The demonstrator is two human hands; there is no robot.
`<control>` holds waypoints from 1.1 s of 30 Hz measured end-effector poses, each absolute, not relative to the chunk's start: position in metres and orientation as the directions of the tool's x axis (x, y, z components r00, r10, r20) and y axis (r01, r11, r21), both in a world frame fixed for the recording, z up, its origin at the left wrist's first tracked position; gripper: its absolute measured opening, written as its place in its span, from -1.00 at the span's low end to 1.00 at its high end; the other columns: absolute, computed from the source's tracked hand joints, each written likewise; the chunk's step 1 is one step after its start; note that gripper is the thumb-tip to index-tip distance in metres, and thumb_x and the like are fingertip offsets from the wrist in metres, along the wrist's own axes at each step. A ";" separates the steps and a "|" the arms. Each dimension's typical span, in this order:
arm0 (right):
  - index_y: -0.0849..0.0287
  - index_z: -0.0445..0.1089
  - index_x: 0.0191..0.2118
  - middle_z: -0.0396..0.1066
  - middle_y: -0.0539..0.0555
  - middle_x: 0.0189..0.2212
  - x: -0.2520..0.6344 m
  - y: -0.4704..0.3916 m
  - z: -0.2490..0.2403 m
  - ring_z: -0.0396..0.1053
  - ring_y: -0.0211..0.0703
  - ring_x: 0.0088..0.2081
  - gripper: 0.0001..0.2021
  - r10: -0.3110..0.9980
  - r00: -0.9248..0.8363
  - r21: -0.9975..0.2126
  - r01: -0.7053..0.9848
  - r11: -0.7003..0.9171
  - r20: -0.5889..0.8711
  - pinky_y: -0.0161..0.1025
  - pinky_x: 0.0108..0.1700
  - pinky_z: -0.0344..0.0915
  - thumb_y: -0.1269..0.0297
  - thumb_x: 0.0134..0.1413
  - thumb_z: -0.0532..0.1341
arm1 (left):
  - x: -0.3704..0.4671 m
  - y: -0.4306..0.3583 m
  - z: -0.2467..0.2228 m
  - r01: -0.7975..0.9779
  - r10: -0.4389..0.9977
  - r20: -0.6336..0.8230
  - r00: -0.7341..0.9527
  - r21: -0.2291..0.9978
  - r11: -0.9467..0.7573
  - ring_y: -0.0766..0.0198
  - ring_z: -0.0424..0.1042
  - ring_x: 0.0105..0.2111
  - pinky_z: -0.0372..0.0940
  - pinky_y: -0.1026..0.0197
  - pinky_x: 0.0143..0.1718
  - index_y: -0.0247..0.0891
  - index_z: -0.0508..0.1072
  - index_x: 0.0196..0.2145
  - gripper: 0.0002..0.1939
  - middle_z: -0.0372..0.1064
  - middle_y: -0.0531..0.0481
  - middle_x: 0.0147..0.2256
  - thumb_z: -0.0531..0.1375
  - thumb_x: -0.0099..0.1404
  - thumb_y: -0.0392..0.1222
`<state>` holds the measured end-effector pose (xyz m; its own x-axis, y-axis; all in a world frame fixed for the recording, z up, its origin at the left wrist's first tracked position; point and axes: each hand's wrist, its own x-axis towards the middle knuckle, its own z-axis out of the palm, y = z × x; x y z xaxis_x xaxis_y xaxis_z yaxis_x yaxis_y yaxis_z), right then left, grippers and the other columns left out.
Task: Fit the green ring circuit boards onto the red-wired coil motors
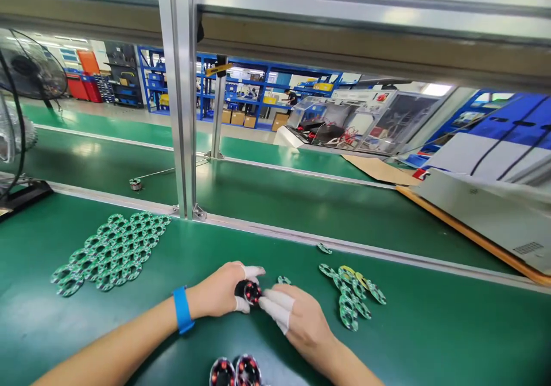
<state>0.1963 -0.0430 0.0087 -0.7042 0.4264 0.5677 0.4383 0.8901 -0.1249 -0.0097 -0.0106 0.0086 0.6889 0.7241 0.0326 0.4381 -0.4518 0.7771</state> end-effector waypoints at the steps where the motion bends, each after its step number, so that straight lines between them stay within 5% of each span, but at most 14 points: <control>1: 0.14 0.32 -0.01 0.49 0.14 -0.30 0.196 -0.046 0.012 0.40 -0.11 -0.26 -0.68 0.375 -0.745 -0.092 0.392 0.915 0.552 -0.20 -0.26 0.37 0.44 0.22 -0.05 | -0.010 -0.010 0.009 0.445 0.717 0.037 0.696 0.761 -0.472 0.14 0.29 -0.14 0.17 0.17 -0.05 -0.15 0.27 0.09 -0.31 0.39 -0.02 -0.14 0.33 -0.03 -0.28; 7: 0.18 0.41 -0.33 0.42 0.12 -0.50 0.181 -0.070 0.020 0.38 -0.12 -0.43 -0.72 0.415 -0.854 -0.161 0.383 0.910 0.313 -0.23 -0.43 0.37 0.40 0.17 -0.06 | -0.012 -0.010 0.007 0.440 0.704 0.054 0.708 0.745 -0.501 0.16 0.29 -0.19 0.17 0.19 -0.08 -0.15 0.41 -0.03 -0.50 0.44 0.00 -0.23 0.32 0.03 -0.22; 10: 0.16 0.40 -0.16 0.48 0.13 -0.37 0.190 -0.066 0.017 0.43 -0.14 -0.34 -0.74 0.481 -0.773 -0.211 0.432 0.877 0.414 -0.24 -0.31 0.41 0.40 0.15 -0.01 | -0.014 -0.010 0.009 0.418 0.699 0.033 0.714 0.781 -0.465 0.17 0.31 -0.18 0.20 0.22 -0.10 -0.18 0.36 0.02 -0.47 0.43 -0.02 -0.20 0.28 0.05 -0.26; 12: 0.16 0.39 -0.09 0.49 0.16 -0.27 0.203 -0.054 0.016 0.45 -0.12 -0.25 -0.72 0.641 -0.612 -0.261 0.597 0.759 0.463 -0.21 -0.20 0.41 0.39 0.16 0.01 | -0.015 -0.011 0.013 0.399 0.686 0.023 0.727 0.798 -0.450 0.18 0.33 -0.19 0.22 0.23 -0.11 -0.18 0.34 0.04 -0.46 0.42 -0.01 -0.18 0.23 0.07 -0.31; 15: 0.18 0.35 0.01 0.40 0.21 -0.10 0.220 -0.035 0.018 0.38 0.01 -0.10 -0.64 0.865 -0.430 -0.296 0.817 0.495 0.260 -0.06 -0.08 0.36 0.35 0.06 0.10 | -0.015 -0.012 0.018 0.380 0.681 0.024 0.732 0.815 -0.437 0.17 0.33 -0.10 0.20 0.20 -0.03 -0.17 0.30 0.07 -0.40 0.37 -0.01 -0.07 0.12 0.04 -0.46; 18: 0.12 0.33 0.04 0.30 0.19 0.02 0.226 -0.022 0.019 0.29 0.03 0.01 -0.51 0.880 -0.475 -0.279 0.843 0.460 0.018 -0.03 0.02 0.28 0.49 -0.09 0.12 | -0.013 -0.012 0.019 0.409 0.744 0.048 0.666 0.811 -0.418 0.18 0.24 0.04 0.12 0.15 0.09 -0.24 0.27 0.09 -0.30 0.26 -0.06 0.07 0.01 -0.04 -0.58; 22: 0.15 0.46 -0.13 0.39 0.20 -0.11 0.224 -0.017 0.019 0.36 0.01 -0.12 -0.64 0.914 -0.402 -0.393 0.832 0.390 0.057 -0.04 -0.06 0.32 0.47 -0.06 0.07 | -0.009 -0.015 0.022 0.426 0.834 0.220 0.505 0.777 -0.463 0.20 0.29 -0.02 0.18 0.15 0.05 -0.28 0.35 -0.04 -0.55 0.33 -0.08 -0.03 0.07 0.10 -0.49; 24: 0.18 0.45 -0.15 0.43 0.20 -0.20 0.218 -0.019 0.021 0.39 0.00 -0.24 -0.69 0.955 -0.278 -0.605 0.744 0.284 0.106 -0.07 -0.19 0.38 0.32 -0.07 0.15 | -0.006 -0.021 0.026 0.449 0.819 0.338 0.464 0.707 -0.547 0.19 0.31 -0.10 0.22 0.13 -0.01 -0.27 0.39 -0.12 -0.72 0.37 -0.07 -0.11 0.14 0.18 -0.32; 27: 0.21 0.46 -0.24 0.46 0.13 -0.39 0.203 -0.025 0.027 0.40 -0.09 -0.41 -0.64 0.988 -0.156 -0.913 0.406 0.050 -0.015 -0.20 -0.42 0.39 0.08 -0.16 0.25 | 0.001 -0.030 0.033 0.552 0.740 0.417 0.527 0.494 -0.672 0.13 0.31 -0.24 0.26 0.08 -0.20 -0.27 0.42 -0.23 -0.75 0.38 -0.08 -0.26 0.20 0.18 -0.07; 30: 0.24 0.46 -0.42 0.41 0.06 -0.57 0.187 -0.035 0.033 0.35 -0.21 -0.53 -0.61 0.973 -0.160 -0.982 0.124 -0.146 -0.165 -0.32 -0.54 0.31 -0.03 -0.24 0.32 | 0.005 -0.036 0.036 0.604 0.698 0.427 0.575 0.353 -0.714 0.16 0.29 -0.34 0.22 0.12 -0.31 -0.28 0.43 -0.39 -0.78 0.36 -0.06 -0.40 0.09 0.29 -0.11; 33: 0.27 0.43 -0.53 0.37 0.03 -0.67 0.179 -0.042 0.037 0.29 -0.30 -0.63 -0.59 0.961 -0.161 -0.974 0.013 -0.224 -0.223 -0.39 -0.61 0.24 -0.05 -0.31 0.36 | 0.004 -0.036 0.037 0.579 0.750 0.442 0.492 0.478 -0.661 0.24 0.28 -0.37 0.19 0.21 -0.32 -0.28 0.42 -0.43 -0.79 0.34 -0.02 -0.44 0.04 0.31 -0.24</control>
<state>0.1795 -0.0419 0.0369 -0.1611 0.9613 -0.2234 0.0135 -0.2242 -0.9744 0.0044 -0.0362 0.0371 0.4920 0.7501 0.4419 0.5786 -0.6610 0.4778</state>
